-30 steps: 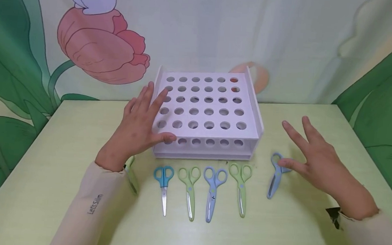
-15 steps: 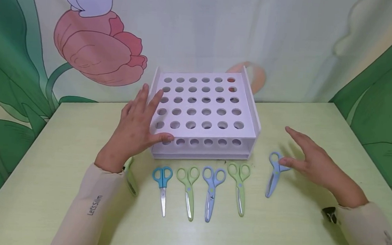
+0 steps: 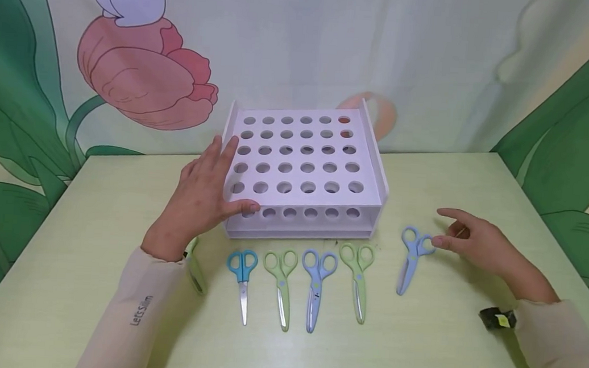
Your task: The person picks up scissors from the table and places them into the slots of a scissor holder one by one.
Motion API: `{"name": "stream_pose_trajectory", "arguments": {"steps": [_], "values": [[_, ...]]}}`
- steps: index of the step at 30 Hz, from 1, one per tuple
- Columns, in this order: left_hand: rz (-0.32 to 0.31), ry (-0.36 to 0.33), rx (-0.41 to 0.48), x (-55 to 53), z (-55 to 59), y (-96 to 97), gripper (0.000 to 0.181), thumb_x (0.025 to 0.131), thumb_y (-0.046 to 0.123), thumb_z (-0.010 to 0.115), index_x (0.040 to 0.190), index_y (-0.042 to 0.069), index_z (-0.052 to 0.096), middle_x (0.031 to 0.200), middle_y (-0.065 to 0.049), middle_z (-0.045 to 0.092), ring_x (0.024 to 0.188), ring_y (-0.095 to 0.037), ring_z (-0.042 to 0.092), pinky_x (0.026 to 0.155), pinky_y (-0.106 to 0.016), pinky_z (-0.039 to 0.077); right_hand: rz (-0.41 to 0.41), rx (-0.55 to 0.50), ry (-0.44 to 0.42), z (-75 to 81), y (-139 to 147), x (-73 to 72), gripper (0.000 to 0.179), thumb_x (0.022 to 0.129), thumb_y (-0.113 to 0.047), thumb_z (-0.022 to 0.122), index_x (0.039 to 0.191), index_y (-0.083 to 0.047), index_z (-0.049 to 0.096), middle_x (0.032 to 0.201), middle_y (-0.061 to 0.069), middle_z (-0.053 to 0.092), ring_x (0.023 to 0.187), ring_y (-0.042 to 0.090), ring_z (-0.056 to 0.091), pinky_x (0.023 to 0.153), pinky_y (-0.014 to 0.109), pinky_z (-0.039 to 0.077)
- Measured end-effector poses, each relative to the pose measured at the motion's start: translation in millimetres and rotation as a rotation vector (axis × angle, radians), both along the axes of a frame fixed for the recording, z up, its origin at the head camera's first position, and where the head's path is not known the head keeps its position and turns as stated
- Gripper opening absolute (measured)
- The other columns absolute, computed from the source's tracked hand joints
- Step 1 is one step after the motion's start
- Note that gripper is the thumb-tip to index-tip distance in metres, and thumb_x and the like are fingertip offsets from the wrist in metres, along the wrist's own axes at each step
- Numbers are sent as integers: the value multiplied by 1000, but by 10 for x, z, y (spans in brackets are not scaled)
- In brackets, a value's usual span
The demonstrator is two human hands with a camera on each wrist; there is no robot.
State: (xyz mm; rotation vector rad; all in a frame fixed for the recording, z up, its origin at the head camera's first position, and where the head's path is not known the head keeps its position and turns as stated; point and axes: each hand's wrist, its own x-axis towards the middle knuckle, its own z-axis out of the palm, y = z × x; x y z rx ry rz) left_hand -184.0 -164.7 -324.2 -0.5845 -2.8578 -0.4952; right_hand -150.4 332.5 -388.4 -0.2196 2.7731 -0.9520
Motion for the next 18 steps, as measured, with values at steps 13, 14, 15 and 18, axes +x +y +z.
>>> {"name": "stream_pose_trajectory", "arguments": {"steps": [13,14,15,18], "values": [[-3,2,16,4,-22,3,121,78,53,84,163,12,10,164,-26,14,143,-49,28,112,-63,23,69,14,3,-176,21,-1,67,90,-29,80,143,1,53,86,3,54,78,20,47,64,29,38],[-5,4,19,5,-23,3,121,78,52,85,163,12,10,163,-27,15,142,-49,28,112,-63,23,71,21,1,-177,18,3,65,90,-27,79,142,2,53,86,3,53,78,20,46,63,29,38],[-7,5,22,5,-24,2,121,78,52,85,163,11,10,163,-27,15,142,-49,29,111,-63,23,73,26,0,-178,17,7,64,90,-26,79,142,2,53,86,3,53,78,20,46,63,29,38],[-8,-2,25,3,-22,0,120,78,52,84,163,12,10,163,-26,15,142,-49,29,112,-62,23,71,36,-3,-176,10,17,59,91,-22,78,140,2,56,85,3,53,77,20,46,61,29,37]]}}
